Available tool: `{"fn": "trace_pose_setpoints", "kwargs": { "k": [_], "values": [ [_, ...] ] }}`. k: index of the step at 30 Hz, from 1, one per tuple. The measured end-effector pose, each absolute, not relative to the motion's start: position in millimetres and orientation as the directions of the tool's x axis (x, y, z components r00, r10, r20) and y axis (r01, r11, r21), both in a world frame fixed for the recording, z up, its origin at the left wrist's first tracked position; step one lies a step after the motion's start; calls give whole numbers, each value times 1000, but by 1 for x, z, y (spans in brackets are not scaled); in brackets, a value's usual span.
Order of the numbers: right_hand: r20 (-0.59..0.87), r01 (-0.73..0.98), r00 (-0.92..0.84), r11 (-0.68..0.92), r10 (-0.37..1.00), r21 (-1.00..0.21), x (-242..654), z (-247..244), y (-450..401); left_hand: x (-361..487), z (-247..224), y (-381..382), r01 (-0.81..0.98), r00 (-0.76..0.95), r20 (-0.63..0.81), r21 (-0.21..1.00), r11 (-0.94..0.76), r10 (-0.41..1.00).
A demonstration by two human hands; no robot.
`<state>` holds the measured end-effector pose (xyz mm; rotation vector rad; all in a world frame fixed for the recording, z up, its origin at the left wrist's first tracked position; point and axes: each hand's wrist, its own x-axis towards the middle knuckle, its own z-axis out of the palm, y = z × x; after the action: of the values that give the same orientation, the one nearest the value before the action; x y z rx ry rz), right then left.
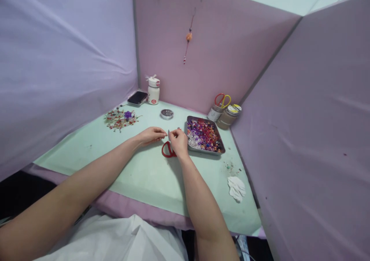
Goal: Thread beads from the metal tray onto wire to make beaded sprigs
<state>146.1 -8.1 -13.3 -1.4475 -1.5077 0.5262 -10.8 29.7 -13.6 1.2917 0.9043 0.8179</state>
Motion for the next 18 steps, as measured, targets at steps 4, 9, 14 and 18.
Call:
{"fn": "trace_pose_setpoints", "kwargs": {
  "k": [4, 9, 14, 18],
  "values": [
    [355, 556, 159, 214, 921, -803, 144, -13, -8, -12, -11, 30, 15, 416, -110, 993, 114, 902],
    [399, 573, 192, 228, 897, -787, 151, 4, -10, -16, -10, 32, 79, 430, -149, 989, 128, 891],
    [415, 513, 215, 259, 884, -818, 190, 39, -10, -17, -9, 34, 107, 448, -182, 983, 150, 875],
    [332, 536, 167, 197, 928, -821, 238, 48, 7, -16, -7, 32, 89, 421, -164, 986, 139, 892]
  ]
}}
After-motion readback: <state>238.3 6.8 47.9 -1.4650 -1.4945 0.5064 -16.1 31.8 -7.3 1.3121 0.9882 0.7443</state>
